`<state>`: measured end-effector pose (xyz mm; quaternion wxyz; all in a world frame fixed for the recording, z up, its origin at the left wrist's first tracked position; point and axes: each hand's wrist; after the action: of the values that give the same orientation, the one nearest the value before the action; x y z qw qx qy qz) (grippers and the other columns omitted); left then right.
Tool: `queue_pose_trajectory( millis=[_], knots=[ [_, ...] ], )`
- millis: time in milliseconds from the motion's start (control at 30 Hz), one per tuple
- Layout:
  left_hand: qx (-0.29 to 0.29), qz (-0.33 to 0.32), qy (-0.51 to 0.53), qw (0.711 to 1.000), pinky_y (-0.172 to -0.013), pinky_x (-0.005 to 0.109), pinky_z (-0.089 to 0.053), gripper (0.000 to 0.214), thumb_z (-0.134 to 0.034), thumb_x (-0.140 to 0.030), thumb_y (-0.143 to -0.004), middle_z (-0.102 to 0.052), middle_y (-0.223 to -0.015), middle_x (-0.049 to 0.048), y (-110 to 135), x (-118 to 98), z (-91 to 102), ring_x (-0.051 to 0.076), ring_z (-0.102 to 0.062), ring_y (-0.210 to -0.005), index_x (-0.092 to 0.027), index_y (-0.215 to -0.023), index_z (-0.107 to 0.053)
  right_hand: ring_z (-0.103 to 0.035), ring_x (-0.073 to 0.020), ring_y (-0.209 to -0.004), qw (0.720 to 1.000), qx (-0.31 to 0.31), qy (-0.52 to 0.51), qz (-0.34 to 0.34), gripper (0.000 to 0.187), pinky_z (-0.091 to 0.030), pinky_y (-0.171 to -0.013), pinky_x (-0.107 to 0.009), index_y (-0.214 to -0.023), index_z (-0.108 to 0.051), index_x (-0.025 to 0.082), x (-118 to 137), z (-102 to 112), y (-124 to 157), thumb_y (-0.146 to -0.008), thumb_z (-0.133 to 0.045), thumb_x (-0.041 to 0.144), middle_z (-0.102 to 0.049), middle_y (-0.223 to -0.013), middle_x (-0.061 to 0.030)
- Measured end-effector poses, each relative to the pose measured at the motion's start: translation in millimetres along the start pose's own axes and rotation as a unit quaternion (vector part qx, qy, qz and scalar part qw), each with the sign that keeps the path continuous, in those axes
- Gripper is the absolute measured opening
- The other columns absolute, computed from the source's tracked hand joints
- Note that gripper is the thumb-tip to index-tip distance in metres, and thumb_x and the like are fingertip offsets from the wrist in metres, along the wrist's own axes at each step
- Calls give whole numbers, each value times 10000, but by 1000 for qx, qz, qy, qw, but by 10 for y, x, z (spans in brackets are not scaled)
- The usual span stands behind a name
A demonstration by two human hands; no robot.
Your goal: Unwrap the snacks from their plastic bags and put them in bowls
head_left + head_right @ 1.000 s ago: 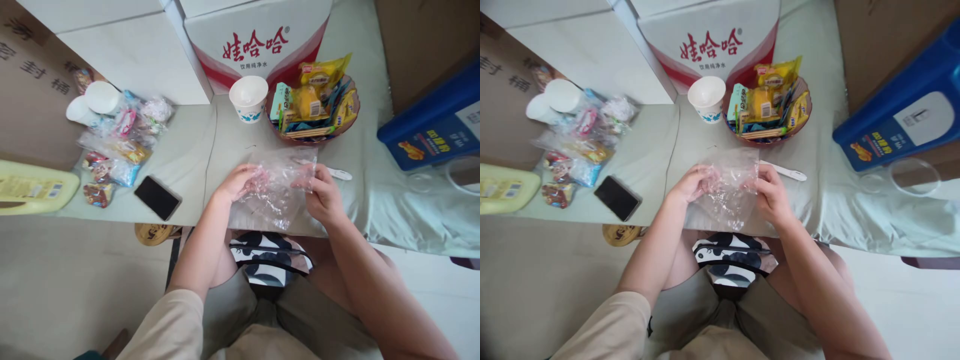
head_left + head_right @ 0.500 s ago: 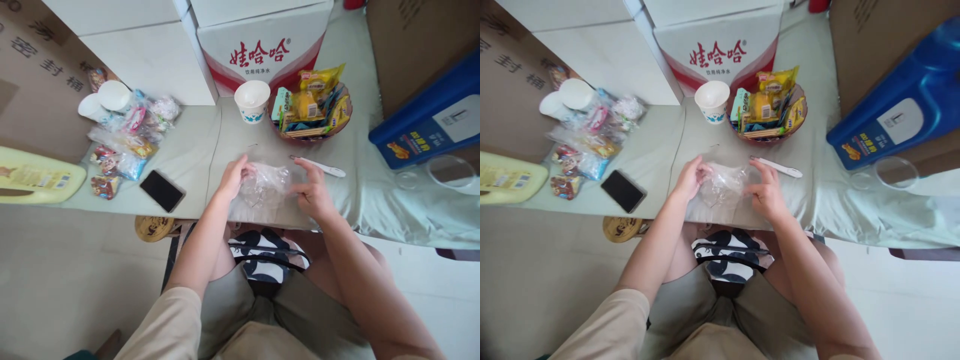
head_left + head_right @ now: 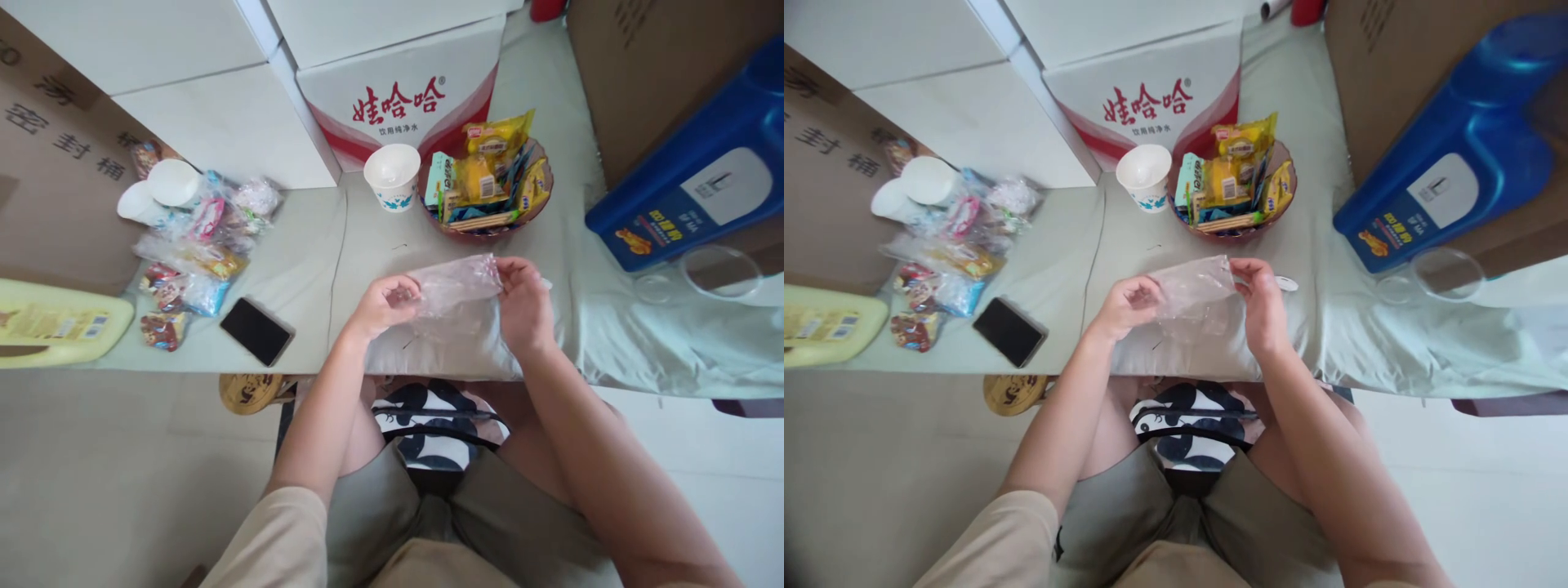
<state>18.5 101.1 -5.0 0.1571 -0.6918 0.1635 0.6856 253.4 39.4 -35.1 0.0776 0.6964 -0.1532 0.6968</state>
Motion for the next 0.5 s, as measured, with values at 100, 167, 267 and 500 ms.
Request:
queue_pose_trajectory(
  millis=[100,167,267,500],
  knots=[
    [39,-19,-80,996,-874,312,-496,156,-818,-173,-625,-737,-936,54,20,-31,-35,177,-666,-886,-210,-771,-776,-598,-300,-1318,999,0,-17,29,565,-529,-1025,-472,-1297,-550,323,10,36,4,-977,-296,713,-571,-1438,-115],
    [42,-27,-127,991,-929,341,-488,181,-786,-139,-642,-746,-960,60,26,-39,-58,198,-672,-924,-226,-801,-796,-479,-350,-1445,989,33,65,126,561,-468,-1108,-528,-1336,-579,327,63,61,52,-948,-438,707,-461,-1563,-111],
    [3,-26,-136,990,-954,360,-482,169,-764,-164,-673,-748,-965,62,28,-36,-73,221,-668,-950,-241,-817,-807,-357,-394,-1517,946,109,207,223,401,-335,-1211,-583,-1065,-747,268,146,64,134,-960,-528,587,-395,-1626,-77],
    [-130,-45,-29,990,-861,310,-487,136,-735,-361,-788,-721,-874,39,4,67,-53,198,-647,-910,-230,-768,-764,-591,-346,-1295,902,190,313,229,110,-295,-1192,-604,-870,-668,266,129,-35,158,-924,-621,350,-774,-1001,-63]
  ],
)
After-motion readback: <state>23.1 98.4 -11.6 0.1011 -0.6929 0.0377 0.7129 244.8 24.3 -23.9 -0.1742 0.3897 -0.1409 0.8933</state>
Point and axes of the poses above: each hand's wrist, its own y-axis away from the middle knuckle, its own z-axis out of the back of the hand, x = y × z
